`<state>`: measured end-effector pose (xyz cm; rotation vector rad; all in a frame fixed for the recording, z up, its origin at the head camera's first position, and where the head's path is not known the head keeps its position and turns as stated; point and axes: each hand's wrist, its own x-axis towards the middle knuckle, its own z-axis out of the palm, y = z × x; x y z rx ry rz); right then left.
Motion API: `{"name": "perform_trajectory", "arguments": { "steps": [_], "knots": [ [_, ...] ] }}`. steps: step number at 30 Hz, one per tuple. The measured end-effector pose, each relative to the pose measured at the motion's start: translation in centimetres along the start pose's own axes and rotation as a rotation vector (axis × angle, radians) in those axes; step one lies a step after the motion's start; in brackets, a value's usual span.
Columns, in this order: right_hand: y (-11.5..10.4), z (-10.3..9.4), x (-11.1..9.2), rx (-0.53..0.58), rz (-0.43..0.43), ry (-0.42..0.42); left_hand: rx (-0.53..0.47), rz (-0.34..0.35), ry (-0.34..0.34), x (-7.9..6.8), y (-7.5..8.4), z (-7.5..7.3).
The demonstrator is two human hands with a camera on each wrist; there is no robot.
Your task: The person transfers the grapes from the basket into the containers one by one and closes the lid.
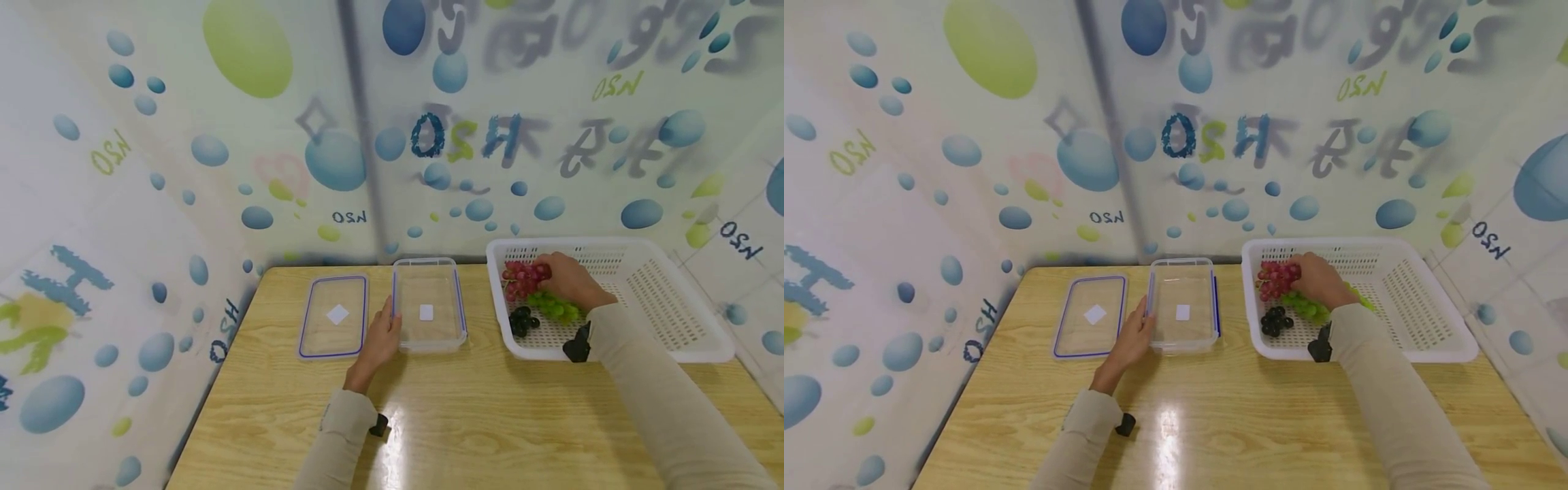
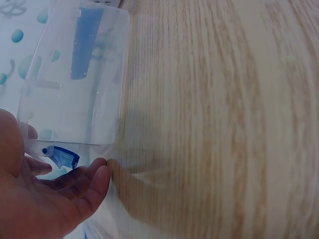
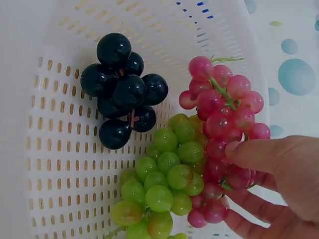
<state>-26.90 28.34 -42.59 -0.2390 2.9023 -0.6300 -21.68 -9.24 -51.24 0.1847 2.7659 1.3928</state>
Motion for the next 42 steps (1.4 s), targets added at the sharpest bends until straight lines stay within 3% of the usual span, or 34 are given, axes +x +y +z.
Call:
{"name": "perform_trajectory", "arguments": {
  "steps": [11, 21, 42],
  "knots": [
    [0.1, -0.3, -0.7, 0.065, 0.034, 0.067, 0.010, 0.002, -0.005, 0.0, 0.0, 0.2],
    [-0.3, -0.9, -1.0, 0.124, 0.007, 0.158, 0.001, 0.005, 0.001, -0.1, 0.0, 0.3],
    [-6.1, -2.1, -0.3, 0.274, 0.016, 0.254, -0.016, 0.026, 0.001, 0.0, -0.1, 0.3]
  ]
}}
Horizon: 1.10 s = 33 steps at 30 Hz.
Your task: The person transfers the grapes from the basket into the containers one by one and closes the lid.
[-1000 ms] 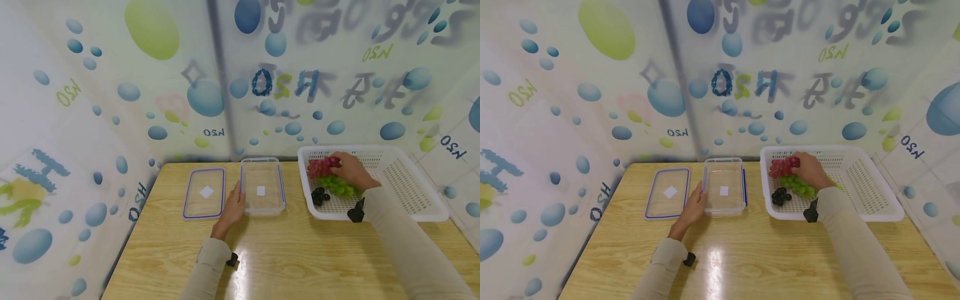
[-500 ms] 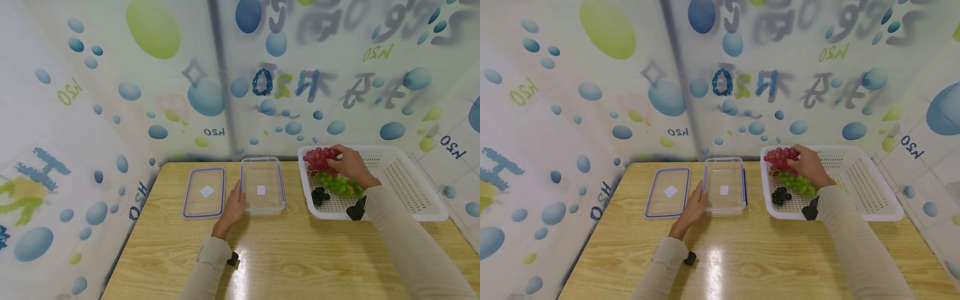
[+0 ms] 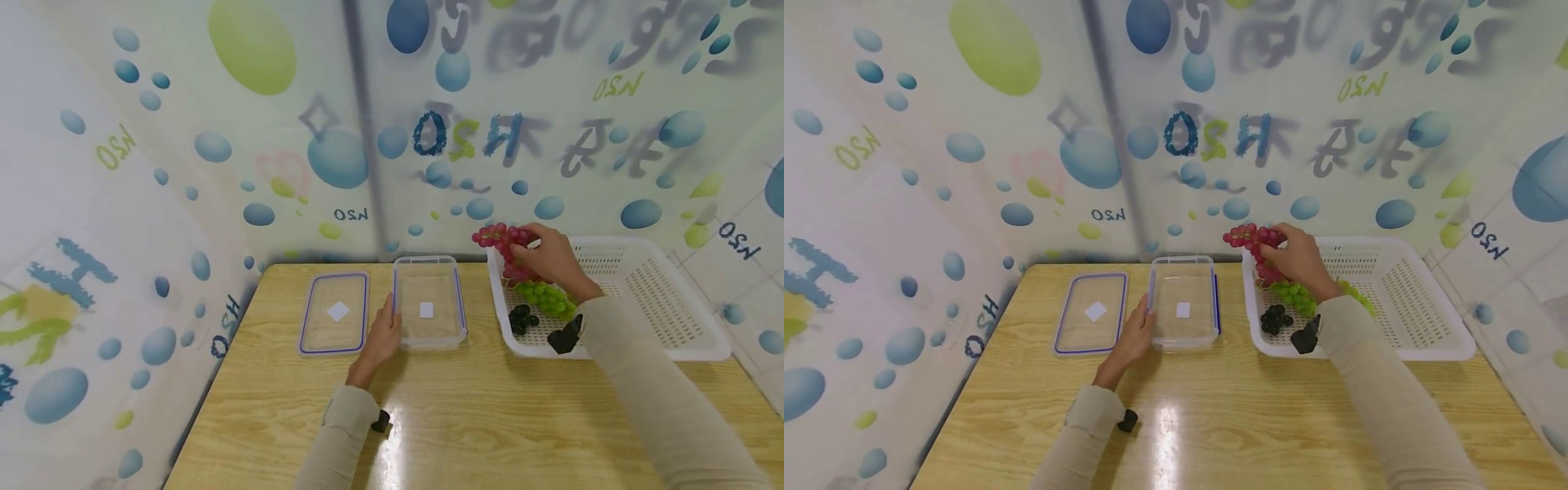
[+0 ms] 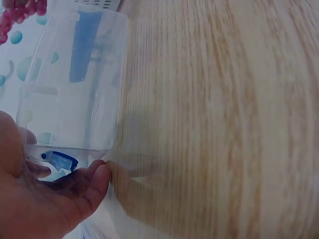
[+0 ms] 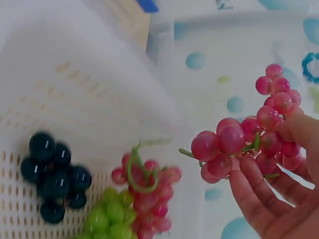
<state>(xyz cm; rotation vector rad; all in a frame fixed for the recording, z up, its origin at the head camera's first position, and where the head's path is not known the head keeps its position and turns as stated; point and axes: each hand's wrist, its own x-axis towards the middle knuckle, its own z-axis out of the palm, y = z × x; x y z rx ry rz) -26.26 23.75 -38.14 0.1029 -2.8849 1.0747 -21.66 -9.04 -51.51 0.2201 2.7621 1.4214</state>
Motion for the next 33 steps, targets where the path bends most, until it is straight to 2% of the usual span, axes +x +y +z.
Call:
{"name": "perform_trajectory", "arguments": {
  "steps": [8, 17, 21, 25, 33],
  "knots": [
    [-2.6, 2.1, 0.3, 0.067, -0.013, -0.049, 0.009, -0.003, 0.008, 0.0, -0.1, 0.0],
    [-4.9, 6.0, 0.1, 0.134, 0.041, -0.117, 0.012, 0.016, 0.009, 0.1, -0.1, 0.0],
    [-5.9, 8.2, -0.3, 0.247, 0.104, -0.152, 0.020, 0.020, 0.025, 0.0, -0.1, 0.0],
    [-6.3, 10.3, -0.5, 0.312, 0.160, -0.174, 0.019, 0.025, 0.027, 0.1, -0.1, 0.0],
    [-7.2, 13.5, -0.8, 0.309, 0.319, -0.202, 0.025, -0.001, 0.008, 0.1, 0.0, 0.0]
  ]
}}
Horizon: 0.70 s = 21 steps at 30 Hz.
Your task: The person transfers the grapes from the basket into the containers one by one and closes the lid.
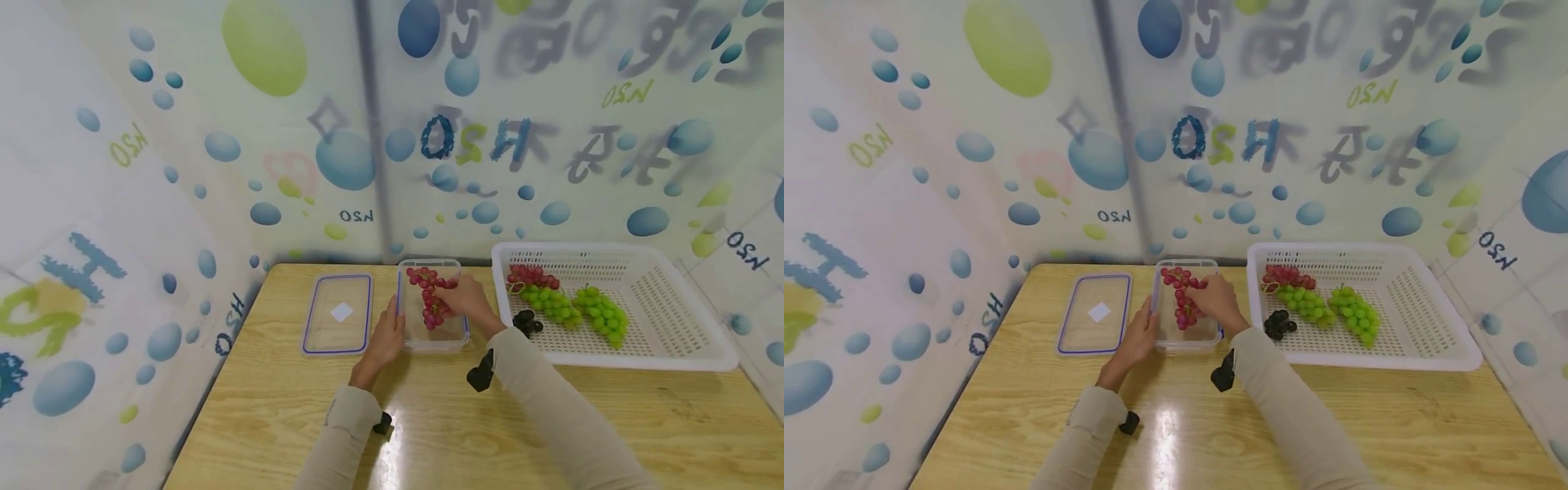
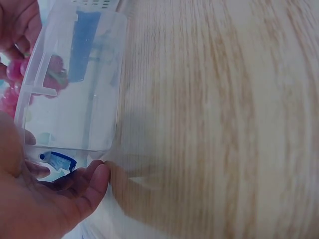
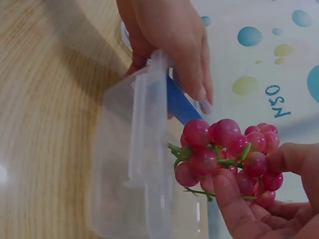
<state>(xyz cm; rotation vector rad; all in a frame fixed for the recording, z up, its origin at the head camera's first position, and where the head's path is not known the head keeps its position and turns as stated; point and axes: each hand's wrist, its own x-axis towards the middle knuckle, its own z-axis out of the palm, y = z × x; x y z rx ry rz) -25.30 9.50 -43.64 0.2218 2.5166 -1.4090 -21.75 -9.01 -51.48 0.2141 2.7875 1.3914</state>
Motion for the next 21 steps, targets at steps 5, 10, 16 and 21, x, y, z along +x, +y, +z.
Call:
{"name": "perform_trajectory", "arguments": {
  "steps": [5, 10, 16, 21],
  "knots": [
    [0.0, 1.6, -0.2, -0.020, 0.076, -0.007, 0.000, -0.006, -0.002, -0.1, 0.0, -0.1],
    [0.4, 3.0, -0.1, -0.026, 0.084, -0.027, -0.006, 0.000, -0.017, -0.2, 0.1, -0.1],
    [0.3, 3.7, -0.1, -0.046, 0.112, -0.099, 0.001, 0.003, -0.026, 0.0, 0.2, 0.1],
    [0.1, 3.9, 0.0, -0.156, 0.087, -0.145, 0.007, 0.010, -0.006, 0.0, 0.2, 0.1]
  ]
}}
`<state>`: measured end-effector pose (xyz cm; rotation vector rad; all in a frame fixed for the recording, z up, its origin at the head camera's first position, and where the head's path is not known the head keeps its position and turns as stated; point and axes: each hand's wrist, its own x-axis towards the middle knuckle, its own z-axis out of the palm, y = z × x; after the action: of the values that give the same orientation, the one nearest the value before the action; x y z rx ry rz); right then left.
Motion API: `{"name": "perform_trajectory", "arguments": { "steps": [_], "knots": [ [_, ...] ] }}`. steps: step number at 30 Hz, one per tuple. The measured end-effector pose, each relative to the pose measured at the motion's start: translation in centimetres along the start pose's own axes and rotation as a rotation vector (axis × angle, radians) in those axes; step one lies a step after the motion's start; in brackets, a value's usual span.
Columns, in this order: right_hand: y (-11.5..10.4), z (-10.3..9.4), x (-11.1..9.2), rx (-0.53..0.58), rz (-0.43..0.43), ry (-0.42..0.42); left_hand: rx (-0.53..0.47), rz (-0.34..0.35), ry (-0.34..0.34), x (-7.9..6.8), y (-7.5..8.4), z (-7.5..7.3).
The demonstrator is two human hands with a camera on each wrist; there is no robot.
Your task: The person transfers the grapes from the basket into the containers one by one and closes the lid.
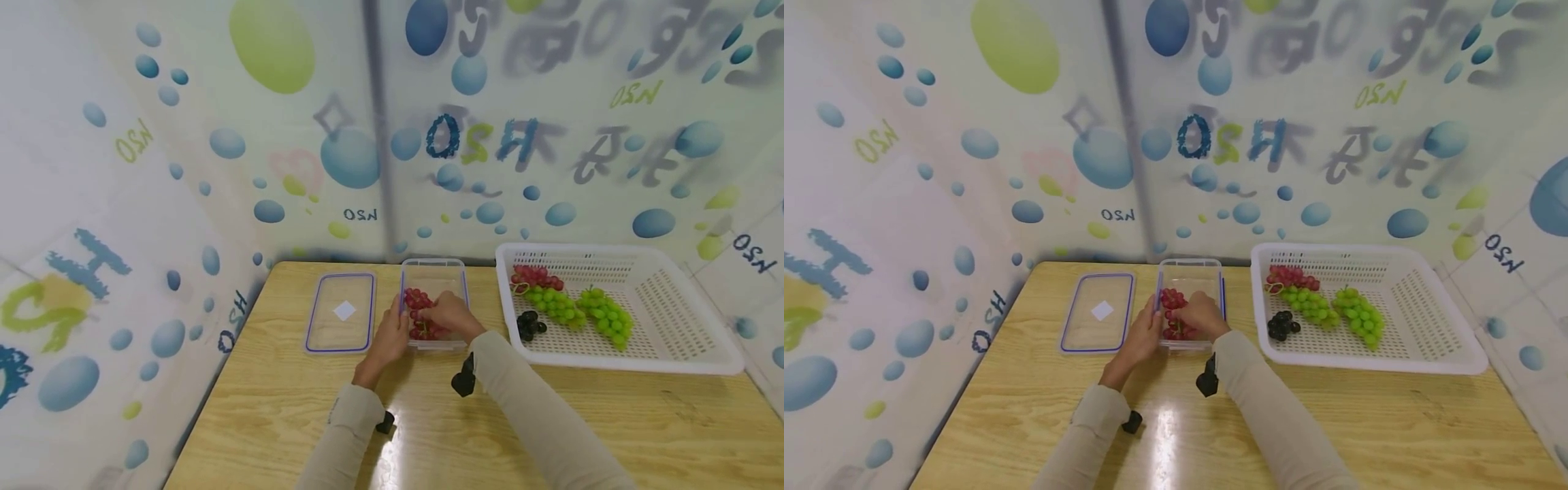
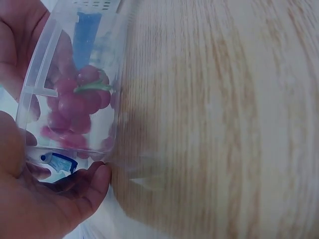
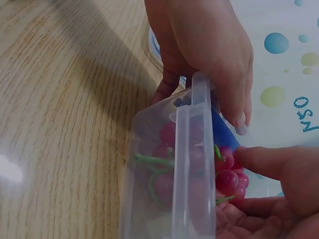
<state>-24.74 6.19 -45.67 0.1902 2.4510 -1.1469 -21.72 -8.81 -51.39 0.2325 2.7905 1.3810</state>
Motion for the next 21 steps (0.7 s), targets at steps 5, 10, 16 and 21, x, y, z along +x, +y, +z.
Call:
{"name": "perform_trajectory", "arguments": {
  "steps": [5, 10, 16, 21],
  "knots": [
    [-0.1, 0.4, 0.1, -0.083, -0.044, -0.020, -0.005, 0.011, 0.005, 0.1, -0.2, 0.0],
    [0.2, 0.4, 0.3, -0.111, -0.050, -0.009, -0.001, 0.034, 0.003, 0.3, -0.1, 0.2],
    [0.4, 0.0, 0.1, -0.159, -0.091, -0.008, -0.041, 0.124, 0.008, 0.7, -0.2, 0.2],
    [0.5, -0.8, -0.2, -0.221, -0.166, -0.021, -0.026, 0.067, 0.012, 0.4, -0.4, 0.2]
  ]
}}
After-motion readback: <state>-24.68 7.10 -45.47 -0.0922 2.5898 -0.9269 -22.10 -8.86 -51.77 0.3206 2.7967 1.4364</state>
